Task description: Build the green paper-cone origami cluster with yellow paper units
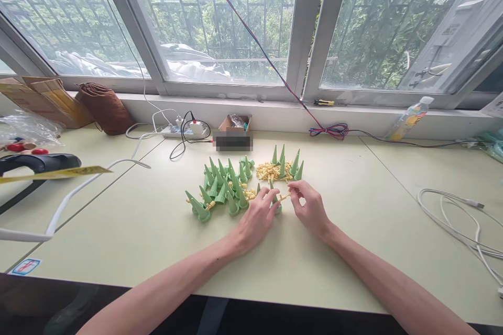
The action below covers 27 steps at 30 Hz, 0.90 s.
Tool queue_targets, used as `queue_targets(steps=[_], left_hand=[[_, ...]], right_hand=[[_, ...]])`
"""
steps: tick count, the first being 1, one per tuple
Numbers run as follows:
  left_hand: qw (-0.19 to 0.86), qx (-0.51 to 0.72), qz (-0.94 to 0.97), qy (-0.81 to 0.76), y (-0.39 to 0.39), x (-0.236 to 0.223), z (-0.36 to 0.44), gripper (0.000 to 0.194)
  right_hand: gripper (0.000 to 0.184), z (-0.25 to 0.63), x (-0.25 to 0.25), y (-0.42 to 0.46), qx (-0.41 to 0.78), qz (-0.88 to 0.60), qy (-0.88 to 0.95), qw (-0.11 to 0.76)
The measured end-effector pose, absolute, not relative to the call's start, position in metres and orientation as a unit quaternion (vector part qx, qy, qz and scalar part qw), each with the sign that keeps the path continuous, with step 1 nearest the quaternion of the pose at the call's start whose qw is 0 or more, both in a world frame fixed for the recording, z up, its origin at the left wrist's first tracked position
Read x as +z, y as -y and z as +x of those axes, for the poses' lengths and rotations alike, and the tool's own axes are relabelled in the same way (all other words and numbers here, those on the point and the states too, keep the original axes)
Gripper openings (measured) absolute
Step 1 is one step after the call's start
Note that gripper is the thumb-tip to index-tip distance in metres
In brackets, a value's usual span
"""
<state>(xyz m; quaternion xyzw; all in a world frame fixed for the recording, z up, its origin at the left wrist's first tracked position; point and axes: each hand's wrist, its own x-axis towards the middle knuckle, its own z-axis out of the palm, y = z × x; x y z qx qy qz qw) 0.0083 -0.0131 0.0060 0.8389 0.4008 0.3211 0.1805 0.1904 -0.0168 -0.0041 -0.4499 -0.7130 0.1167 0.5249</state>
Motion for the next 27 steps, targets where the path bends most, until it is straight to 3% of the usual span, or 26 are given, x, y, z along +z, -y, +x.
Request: queue_targets(steps=[13,22,27], left_hand=[[0.214,0.318,0.830,-0.404,0.0156,0.0086,0.0090,0.021],[0.252,0.325,0.818,-0.401,0.0129,0.0017,0.0081,0.041],[0.249,0.337,0.815,-0.400,0.0130,0.0012,0.0083,0.040]], right_hand=[[0.016,0.1902,-0.0052,0.0173,0.148,-0.442,0.712,0.525],[0.016,0.1898,-0.0050,0.0174,0.148,-0.438,0.711,0.530],[0.016,0.1896,-0.0051,0.0174,0.146,-0.436,0.713,0.530]])
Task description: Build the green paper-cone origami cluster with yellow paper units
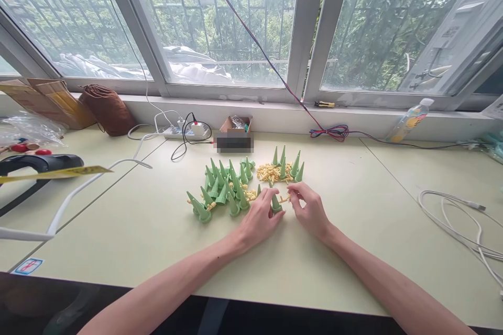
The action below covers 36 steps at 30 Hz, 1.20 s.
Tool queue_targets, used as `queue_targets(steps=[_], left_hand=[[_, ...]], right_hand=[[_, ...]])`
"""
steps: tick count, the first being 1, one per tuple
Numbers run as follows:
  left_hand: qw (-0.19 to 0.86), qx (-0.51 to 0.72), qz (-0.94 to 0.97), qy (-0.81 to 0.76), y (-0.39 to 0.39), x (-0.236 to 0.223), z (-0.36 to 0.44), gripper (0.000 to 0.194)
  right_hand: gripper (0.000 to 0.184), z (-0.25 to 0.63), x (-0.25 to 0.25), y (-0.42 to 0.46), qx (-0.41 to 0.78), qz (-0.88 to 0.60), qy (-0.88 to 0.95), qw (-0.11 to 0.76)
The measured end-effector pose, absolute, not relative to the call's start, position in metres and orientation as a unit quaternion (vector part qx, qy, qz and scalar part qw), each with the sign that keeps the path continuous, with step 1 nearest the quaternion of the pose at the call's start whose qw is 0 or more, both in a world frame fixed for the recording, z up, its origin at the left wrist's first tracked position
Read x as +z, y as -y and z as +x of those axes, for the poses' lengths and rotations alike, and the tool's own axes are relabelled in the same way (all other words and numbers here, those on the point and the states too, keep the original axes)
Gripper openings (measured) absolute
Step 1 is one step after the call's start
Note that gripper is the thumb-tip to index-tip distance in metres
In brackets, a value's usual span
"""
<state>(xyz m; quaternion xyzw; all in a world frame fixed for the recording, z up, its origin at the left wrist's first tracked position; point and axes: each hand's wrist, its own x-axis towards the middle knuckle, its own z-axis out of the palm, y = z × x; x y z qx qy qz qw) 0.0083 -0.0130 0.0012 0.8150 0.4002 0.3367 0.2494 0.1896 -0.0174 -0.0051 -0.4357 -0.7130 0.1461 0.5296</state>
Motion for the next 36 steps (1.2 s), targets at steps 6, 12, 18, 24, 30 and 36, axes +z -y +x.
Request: queue_targets(steps=[6,12,18,24,30,36], left_hand=[[0.235,0.366,0.810,-0.393,0.0161,0.0045,0.0097,0.042],[0.242,0.377,0.805,-0.390,0.0159,0.0035,0.0097,0.044],[0.238,0.374,0.803,-0.399,0.0151,0.0012,0.0089,0.046],[0.226,0.361,0.812,-0.399,0.0147,0.0023,0.0083,0.044],[0.231,0.342,0.817,-0.403,0.0135,0.0042,0.0085,0.040],[0.245,0.336,0.810,-0.414,0.0136,0.0051,0.0087,0.045]], right_hand=[[0.015,0.1886,-0.0020,0.0195,0.148,-0.426,0.719,0.529],[0.013,0.1875,0.0023,0.0219,0.162,-0.408,0.729,0.525],[0.014,0.1875,0.0001,0.0225,0.176,-0.394,0.740,0.515],[0.015,0.1873,-0.0018,0.0208,0.177,-0.399,0.737,0.516],[0.014,0.1874,-0.0027,0.0203,0.184,-0.393,0.741,0.513],[0.017,0.1873,-0.0035,0.0208,0.193,-0.395,0.739,0.510]])
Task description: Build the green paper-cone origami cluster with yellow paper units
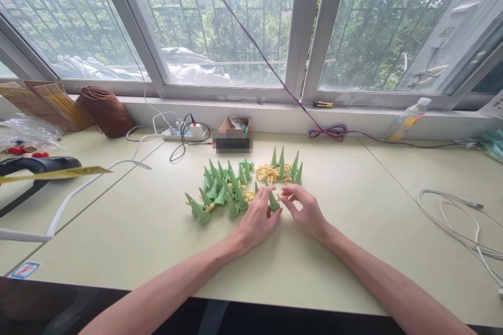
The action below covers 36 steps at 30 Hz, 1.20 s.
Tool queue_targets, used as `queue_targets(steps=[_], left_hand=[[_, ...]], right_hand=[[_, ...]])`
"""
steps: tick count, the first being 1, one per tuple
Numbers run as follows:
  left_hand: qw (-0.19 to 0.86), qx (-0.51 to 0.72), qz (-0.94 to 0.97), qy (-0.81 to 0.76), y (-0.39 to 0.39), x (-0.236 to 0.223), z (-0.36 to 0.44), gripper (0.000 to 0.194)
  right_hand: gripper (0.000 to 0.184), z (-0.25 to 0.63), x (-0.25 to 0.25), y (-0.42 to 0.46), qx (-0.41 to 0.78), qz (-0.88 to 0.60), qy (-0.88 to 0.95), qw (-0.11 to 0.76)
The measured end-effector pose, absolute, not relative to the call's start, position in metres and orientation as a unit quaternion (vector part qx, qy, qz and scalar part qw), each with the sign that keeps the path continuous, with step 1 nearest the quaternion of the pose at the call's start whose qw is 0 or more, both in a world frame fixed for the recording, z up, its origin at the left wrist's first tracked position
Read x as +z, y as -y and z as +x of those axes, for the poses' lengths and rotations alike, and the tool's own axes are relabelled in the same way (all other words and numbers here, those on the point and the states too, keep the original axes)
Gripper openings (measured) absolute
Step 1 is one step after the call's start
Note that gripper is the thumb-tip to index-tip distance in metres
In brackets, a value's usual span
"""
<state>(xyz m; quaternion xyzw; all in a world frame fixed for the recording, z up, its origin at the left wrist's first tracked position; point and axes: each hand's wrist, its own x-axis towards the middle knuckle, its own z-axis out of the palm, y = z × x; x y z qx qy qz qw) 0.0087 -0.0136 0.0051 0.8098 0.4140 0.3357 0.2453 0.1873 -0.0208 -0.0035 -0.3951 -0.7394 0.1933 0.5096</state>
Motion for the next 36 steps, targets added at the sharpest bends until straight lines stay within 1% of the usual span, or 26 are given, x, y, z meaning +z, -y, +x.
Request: queue_targets(steps=[4,19,29,36], left_hand=[[0.257,0.335,0.803,-0.420,0.0124,0.0040,0.0089,0.050],[0.253,0.336,0.806,-0.417,0.0113,0.0034,0.0075,0.038],[0.245,0.336,0.810,-0.413,0.0117,0.0040,0.0079,0.039],[0.238,0.340,0.812,-0.410,0.0120,0.0050,0.0077,0.040]], right_hand=[[0.021,0.1871,-0.0029,0.0205,0.201,-0.390,0.743,0.506],[0.019,0.1877,-0.0072,0.0184,0.192,-0.396,0.735,0.516],[0.015,0.1888,-0.0059,0.0189,0.211,-0.424,0.713,0.518],[0.018,0.1882,-0.0043,0.0212,0.203,-0.408,0.734,0.503]])
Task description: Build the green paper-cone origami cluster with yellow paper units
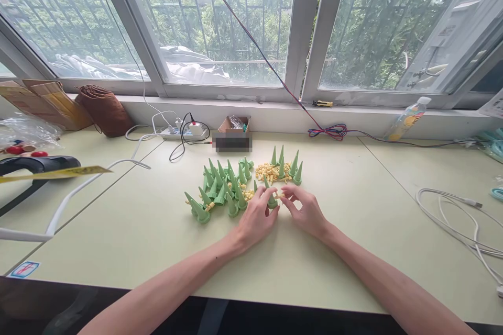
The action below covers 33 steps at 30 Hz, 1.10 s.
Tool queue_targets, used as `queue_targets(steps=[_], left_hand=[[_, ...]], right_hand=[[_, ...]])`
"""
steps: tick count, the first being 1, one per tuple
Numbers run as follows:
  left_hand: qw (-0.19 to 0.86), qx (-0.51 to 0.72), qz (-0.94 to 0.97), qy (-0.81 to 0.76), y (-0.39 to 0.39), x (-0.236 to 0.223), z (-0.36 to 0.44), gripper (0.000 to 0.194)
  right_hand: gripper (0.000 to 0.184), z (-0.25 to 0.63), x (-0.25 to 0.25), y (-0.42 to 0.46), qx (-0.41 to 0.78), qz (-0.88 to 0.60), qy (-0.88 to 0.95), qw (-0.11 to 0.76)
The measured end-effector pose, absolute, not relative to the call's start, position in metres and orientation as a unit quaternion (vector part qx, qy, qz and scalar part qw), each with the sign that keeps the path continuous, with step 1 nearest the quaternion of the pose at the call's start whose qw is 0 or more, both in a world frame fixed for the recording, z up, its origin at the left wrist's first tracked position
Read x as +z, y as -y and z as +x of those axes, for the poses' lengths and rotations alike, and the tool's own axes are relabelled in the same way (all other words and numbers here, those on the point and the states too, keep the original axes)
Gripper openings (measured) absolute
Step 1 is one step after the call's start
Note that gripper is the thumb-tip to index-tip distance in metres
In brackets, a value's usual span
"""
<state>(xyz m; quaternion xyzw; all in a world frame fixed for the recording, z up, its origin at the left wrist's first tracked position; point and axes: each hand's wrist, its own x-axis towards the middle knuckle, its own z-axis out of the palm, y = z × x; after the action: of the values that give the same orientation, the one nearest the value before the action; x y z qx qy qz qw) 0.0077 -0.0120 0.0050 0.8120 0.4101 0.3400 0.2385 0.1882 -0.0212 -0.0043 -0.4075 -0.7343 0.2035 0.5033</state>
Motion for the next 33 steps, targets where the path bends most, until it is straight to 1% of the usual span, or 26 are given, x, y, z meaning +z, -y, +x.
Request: queue_targets(steps=[12,22,33], left_hand=[[0.235,0.335,0.818,-0.405,0.0127,0.0040,0.0074,0.043],[0.228,0.344,0.818,-0.400,0.0126,0.0050,0.0078,0.044],[0.228,0.336,0.818,-0.407,0.0122,0.0034,0.0074,0.042]], right_hand=[[0.016,0.1903,-0.0095,0.0175,0.211,-0.432,0.732,0.483],[0.016,0.1900,-0.0086,0.0189,0.213,-0.421,0.744,0.474],[0.015,0.1900,-0.0075,0.0182,0.211,-0.426,0.742,0.472]])
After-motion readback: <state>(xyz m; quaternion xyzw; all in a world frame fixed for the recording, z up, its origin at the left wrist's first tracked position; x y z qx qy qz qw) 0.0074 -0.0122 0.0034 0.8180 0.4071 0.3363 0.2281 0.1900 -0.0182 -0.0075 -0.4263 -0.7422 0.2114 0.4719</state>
